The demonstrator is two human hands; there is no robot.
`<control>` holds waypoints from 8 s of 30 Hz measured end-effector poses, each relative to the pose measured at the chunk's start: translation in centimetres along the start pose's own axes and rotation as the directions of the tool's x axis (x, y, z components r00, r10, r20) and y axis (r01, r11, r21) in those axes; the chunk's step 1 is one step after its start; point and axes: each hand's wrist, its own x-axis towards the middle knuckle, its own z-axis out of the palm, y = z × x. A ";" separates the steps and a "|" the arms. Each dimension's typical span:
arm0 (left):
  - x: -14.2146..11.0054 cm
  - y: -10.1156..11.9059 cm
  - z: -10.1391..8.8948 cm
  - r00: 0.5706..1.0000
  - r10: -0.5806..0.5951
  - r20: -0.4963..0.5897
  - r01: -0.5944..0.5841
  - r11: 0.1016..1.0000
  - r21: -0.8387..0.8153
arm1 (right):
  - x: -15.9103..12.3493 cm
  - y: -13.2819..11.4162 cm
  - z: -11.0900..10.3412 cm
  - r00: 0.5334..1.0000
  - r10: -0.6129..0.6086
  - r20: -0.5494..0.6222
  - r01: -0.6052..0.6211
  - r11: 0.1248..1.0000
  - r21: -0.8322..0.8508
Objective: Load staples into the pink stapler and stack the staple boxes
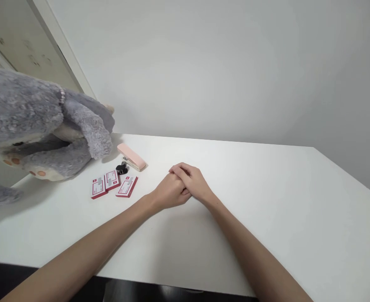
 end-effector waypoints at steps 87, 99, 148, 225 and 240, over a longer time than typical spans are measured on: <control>-0.2 0.9 -0.2 1.000 0.020 -0.020 -0.019 0.999 0.046 | -0.2 -0.5 -0.4 0.987 0.021 0.160 -0.019 1.000 -0.019; -0.3 0.8 -0.1 0.999 0.032 -0.038 -0.030 0.998 0.047 | -0.2 -0.5 -0.4 0.987 0.036 0.155 -0.034 0.999 -0.019; -0.5 -2.3 -1.8 0.852 -0.428 -0.302 0.479 0.870 0.118 | 0.5 1.6 -0.2 0.946 0.010 -0.324 -0.070 0.982 -0.175; -0.1 0.5 -2.2 0.899 -0.438 -0.024 0.338 0.727 -0.597 | 0.2 1.2 -1.5 0.882 -0.417 -0.220 0.194 0.746 -0.637; 0.2 1.0 -2.6 0.914 -0.402 -0.057 0.317 0.793 -0.520 | 0.0 -0.3 -0.6 0.832 -0.261 -0.490 0.169 0.960 -0.224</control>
